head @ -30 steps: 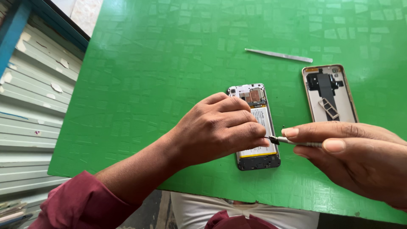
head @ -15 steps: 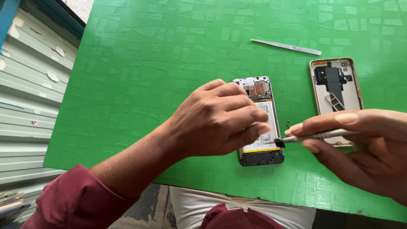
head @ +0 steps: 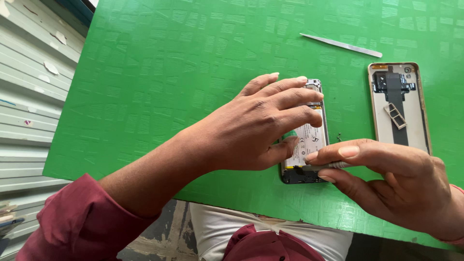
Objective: The person holds a disassembled smartphone and uses a screwdriver to tighten screws on the internal frame. The back cover and other components are placed on the table. The person continues to secure multiple screws around the battery and motherboard area.
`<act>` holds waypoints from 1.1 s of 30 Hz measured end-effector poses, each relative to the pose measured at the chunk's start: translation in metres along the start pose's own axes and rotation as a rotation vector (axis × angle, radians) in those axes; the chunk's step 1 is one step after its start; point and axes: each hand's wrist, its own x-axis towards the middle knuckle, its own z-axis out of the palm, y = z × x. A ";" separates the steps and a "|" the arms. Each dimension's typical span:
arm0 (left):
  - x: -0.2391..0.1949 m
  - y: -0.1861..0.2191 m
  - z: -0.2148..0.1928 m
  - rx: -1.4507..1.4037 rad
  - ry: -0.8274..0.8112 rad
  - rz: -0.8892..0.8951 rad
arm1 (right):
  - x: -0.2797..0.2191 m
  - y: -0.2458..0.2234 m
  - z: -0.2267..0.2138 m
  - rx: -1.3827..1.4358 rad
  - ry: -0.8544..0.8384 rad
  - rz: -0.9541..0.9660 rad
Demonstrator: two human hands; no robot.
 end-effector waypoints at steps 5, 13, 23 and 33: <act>-0.003 -0.001 0.003 -0.007 0.041 -0.009 | -0.001 -0.002 0.000 0.017 -0.037 0.030; -0.002 -0.003 0.007 0.030 0.054 -0.014 | 0.002 -0.005 0.000 -0.054 -0.071 0.089; -0.002 -0.003 0.009 0.064 0.055 -0.007 | 0.004 -0.009 -0.001 -0.187 -0.109 0.080; -0.003 -0.003 0.009 0.086 0.034 -0.028 | 0.011 -0.013 -0.006 -0.200 -0.221 0.031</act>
